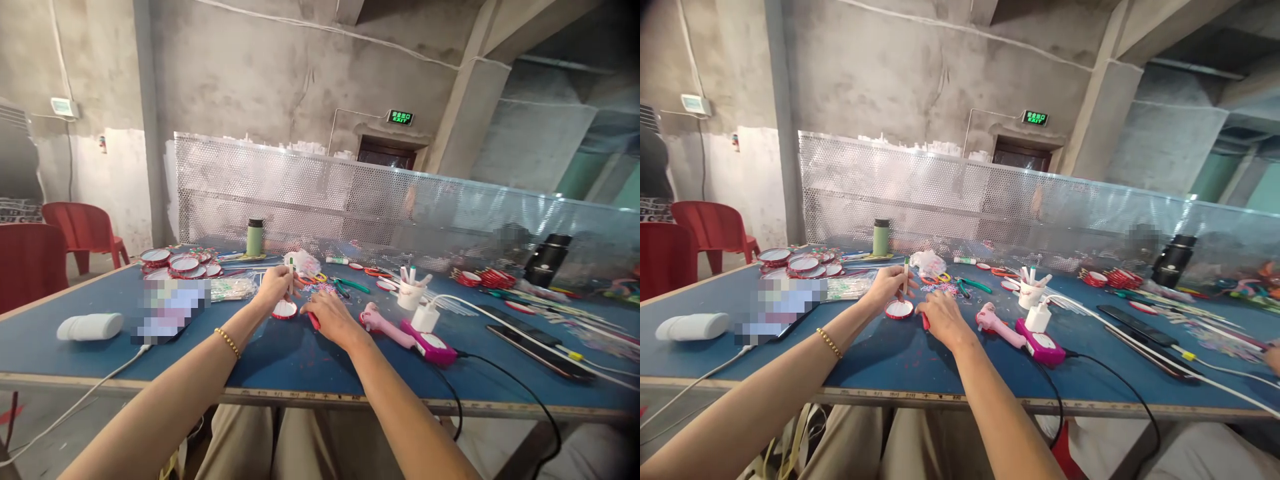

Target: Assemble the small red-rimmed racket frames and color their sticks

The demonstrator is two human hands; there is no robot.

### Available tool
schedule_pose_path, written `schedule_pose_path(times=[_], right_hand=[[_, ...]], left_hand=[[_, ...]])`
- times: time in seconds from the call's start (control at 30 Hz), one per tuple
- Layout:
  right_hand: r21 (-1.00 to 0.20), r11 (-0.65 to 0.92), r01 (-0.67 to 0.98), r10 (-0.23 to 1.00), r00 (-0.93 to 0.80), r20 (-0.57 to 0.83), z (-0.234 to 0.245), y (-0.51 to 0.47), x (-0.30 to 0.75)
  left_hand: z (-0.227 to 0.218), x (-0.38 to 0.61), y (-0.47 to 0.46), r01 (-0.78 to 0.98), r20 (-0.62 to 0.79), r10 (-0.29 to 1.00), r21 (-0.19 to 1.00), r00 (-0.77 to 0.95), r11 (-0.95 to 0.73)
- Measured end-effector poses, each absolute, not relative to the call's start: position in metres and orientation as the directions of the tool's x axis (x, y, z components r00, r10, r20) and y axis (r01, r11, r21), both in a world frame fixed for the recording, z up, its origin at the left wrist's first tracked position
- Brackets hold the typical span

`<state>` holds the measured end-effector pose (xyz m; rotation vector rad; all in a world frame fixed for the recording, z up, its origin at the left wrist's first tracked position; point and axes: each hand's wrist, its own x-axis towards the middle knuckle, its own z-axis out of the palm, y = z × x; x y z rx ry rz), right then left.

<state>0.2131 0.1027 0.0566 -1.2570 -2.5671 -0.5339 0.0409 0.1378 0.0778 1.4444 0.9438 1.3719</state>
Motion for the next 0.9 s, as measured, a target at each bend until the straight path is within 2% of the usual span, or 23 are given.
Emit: schedule_pose_path(times=[0.1,0.17,0.27,0.37,0.53,0.7,0.8,0.87,0.9], right_hand=[[0.244,0.537,0.807,0.736,-0.59,0.331,0.06,0.099,0.211],[0.199,0.48,0.854,0.77,-0.519,0.372,0.067,0.099,0.215],[0.091,0.262,0.961,0.828,-0.273,0.489,0.085,0.1,0.229],[0.091,0.094,0.991,0.902,-0.124,0.413,0.1,0.098,0.239],[0.161,0.065,0.985,0.968,-0.102,0.231,0.094,0.099,0.23],[0.145,0.033,0.989,0.982,-0.058,0.178,0.08,0.106,0.224],[0.119,0.012,0.993,0.965,-0.042,0.258,0.084,0.105,0.23],[-0.015,0.061,0.998,0.919,-0.051,0.39,0.091,0.102,0.236],[-0.139,0.143,0.98,0.885,-0.064,0.462,0.096,0.101,0.238]], left_hand=[[0.076,0.043,0.138,-0.042,0.302,0.946,0.953,0.117,-0.299],[0.074,0.045,0.138,-0.04,0.293,0.946,0.956,0.135,-0.29],[0.073,0.048,0.138,-0.044,0.268,0.948,0.963,0.172,-0.265],[0.074,0.049,0.136,-0.071,0.246,0.947,0.969,0.206,-0.236],[0.079,0.047,0.13,-0.164,0.254,0.926,0.963,0.278,-0.214],[0.078,0.044,0.132,-0.199,0.259,0.92,0.958,0.294,-0.206],[0.076,0.045,0.135,-0.201,0.253,0.925,0.959,0.284,-0.2],[0.075,0.047,0.136,-0.215,0.253,0.921,0.957,0.296,-0.193],[0.074,0.048,0.135,-0.229,0.257,0.916,0.955,0.309,-0.19]])
